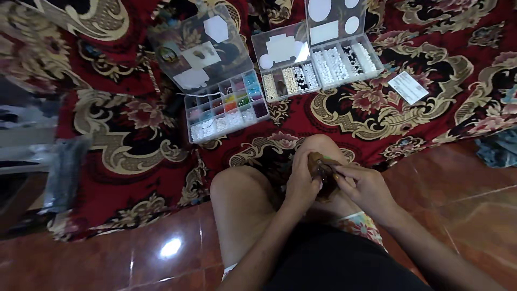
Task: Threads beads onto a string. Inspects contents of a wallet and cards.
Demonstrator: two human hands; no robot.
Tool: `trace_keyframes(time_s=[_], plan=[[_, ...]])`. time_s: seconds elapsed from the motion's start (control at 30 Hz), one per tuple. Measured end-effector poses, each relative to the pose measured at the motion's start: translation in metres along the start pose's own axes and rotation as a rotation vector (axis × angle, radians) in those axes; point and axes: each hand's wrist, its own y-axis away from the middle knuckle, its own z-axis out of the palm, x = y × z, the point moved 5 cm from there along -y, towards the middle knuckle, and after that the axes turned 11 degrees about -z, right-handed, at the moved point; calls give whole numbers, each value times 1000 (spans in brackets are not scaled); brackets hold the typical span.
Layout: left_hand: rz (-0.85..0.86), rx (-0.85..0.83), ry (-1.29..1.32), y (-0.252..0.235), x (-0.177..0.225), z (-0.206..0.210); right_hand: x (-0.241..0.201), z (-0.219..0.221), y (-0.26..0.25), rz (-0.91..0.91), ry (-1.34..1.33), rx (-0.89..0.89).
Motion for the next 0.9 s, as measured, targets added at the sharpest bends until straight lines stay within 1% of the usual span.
trace_keyframes(time_s=[0.13, 0.2, 0.27, 0.37, 0.47, 0.5, 0.63, 0.77, 0.83, 0.9], plan=[[11, 10, 4, -2, -2, 1, -4, 2, -1, -35, -48, 39], [4, -2, 24, -4, -3, 1, -7, 1, -2, -40, 13, 31], [16, -31, 103, -4, -5, 1, -12, 0, -3, -55, 98, 12], [13, -121, 245, 0, -2, -3, -18, -1, -6, -26, 126, -48], [-11, -212, 286, 5, 1, -4, -23, 3, -9, 59, 118, -189], [-20, -213, 291, 6, 1, -5, -25, 5, -9, 62, 143, -206], [-20, -172, 303, 7, 0, -8, -25, 6, -10, -11, 238, -154], [-15, -184, 348, 11, -1, -5, -19, -2, -13, 46, 174, -230], [8, -181, 336, 14, 1, -2, -25, -3, -13, 49, 219, -231], [63, -139, 269, 16, 3, 0, -31, 0, -14, 39, 310, -227]])
